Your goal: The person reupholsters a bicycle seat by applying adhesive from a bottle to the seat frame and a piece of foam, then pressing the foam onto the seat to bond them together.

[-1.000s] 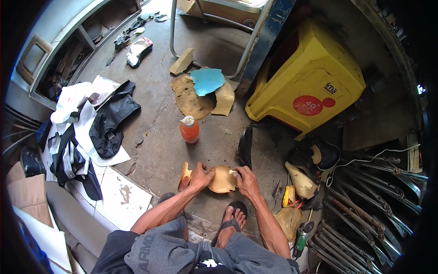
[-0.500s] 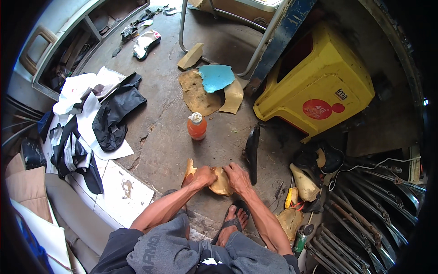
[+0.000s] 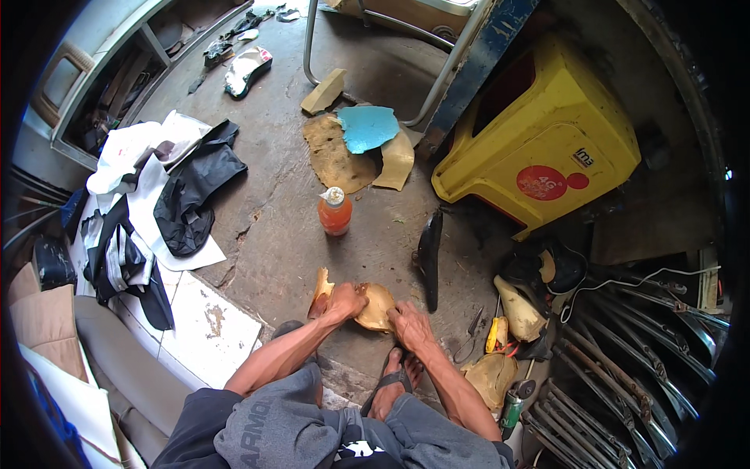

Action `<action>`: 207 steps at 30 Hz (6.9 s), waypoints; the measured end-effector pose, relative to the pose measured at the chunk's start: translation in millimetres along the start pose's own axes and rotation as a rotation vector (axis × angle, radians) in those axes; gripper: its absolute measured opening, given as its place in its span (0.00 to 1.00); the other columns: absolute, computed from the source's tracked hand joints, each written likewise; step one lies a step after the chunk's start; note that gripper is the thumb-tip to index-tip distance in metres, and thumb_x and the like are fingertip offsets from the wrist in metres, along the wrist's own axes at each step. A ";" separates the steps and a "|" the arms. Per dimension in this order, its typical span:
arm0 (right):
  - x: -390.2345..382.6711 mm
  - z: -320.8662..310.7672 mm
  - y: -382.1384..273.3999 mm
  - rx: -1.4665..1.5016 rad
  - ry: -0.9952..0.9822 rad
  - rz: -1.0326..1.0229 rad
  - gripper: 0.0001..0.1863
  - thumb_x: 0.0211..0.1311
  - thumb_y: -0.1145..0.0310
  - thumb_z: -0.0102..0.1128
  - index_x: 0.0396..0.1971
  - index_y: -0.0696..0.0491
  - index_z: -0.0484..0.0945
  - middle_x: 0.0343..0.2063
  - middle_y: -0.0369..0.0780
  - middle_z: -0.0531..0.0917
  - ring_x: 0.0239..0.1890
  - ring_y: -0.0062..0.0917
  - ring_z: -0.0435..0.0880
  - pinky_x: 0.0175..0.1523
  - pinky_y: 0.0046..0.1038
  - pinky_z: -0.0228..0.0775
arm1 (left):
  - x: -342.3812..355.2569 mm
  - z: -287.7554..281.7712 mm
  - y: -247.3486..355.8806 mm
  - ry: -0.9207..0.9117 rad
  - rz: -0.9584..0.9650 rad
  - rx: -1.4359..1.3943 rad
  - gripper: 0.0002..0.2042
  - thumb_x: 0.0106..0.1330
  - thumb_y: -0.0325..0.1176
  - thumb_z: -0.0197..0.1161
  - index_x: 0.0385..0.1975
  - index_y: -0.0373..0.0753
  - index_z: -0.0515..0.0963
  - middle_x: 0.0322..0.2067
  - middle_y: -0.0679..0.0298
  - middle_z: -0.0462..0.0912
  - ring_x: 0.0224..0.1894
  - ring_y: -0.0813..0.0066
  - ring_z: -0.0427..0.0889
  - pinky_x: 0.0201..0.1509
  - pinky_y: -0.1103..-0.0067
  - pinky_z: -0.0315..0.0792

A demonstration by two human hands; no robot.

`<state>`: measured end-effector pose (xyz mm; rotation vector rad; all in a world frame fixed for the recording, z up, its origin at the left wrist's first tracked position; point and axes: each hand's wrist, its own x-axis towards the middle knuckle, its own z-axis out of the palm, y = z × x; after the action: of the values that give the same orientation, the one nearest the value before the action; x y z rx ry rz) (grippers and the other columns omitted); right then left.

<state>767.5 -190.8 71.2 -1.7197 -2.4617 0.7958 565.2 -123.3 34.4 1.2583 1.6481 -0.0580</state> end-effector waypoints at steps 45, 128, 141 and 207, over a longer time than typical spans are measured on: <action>71.0 -24.6 23.7 -0.064 0.234 -0.174 0.09 0.58 0.74 0.57 0.38 0.55 0.81 0.40 0.42 0.79 0.45 0.38 0.78 0.51 0.35 0.76 | -19.9 -13.6 5.0 0.131 0.781 0.963 0.31 0.64 0.38 0.58 0.70 0.54 0.66 0.73 0.59 0.62 0.74 0.49 0.59 0.64 0.51 0.64; 100.8 48.2 -40.8 0.251 0.349 0.228 0.08 0.65 0.69 0.56 0.37 0.57 0.82 0.36 0.52 0.82 0.39 0.52 0.84 0.42 0.49 0.75 | -0.3 -86.6 66.6 0.374 0.692 -0.329 0.27 0.48 0.35 0.80 0.47 0.39 0.76 0.38 0.55 0.86 0.43 0.57 0.86 0.49 0.68 0.77; 51.6 35.5 -52.7 0.101 0.317 0.045 0.11 0.57 0.74 0.56 0.39 0.53 0.85 0.37 0.41 0.83 0.41 0.39 0.82 0.42 0.40 0.78 | -4.4 -89.7 61.0 0.328 0.706 -0.358 0.24 0.52 0.34 0.78 0.48 0.40 0.76 0.41 0.55 0.86 0.45 0.59 0.86 0.50 0.70 0.77; 22.9 8.0 2.2 0.344 0.253 0.476 0.21 0.58 0.54 0.68 0.45 0.55 0.85 0.38 0.46 0.84 0.42 0.43 0.85 0.49 0.40 0.75 | 42.4 -117.5 16.6 0.832 0.557 -0.383 0.35 0.58 0.40 0.76 0.63 0.37 0.65 0.60 0.47 0.69 0.63 0.49 0.72 0.66 0.61 0.67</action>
<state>758.0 -173.0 57.4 -2.1263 -1.6596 0.8983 501.4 -20.2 68.6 1.4759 1.7688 1.2035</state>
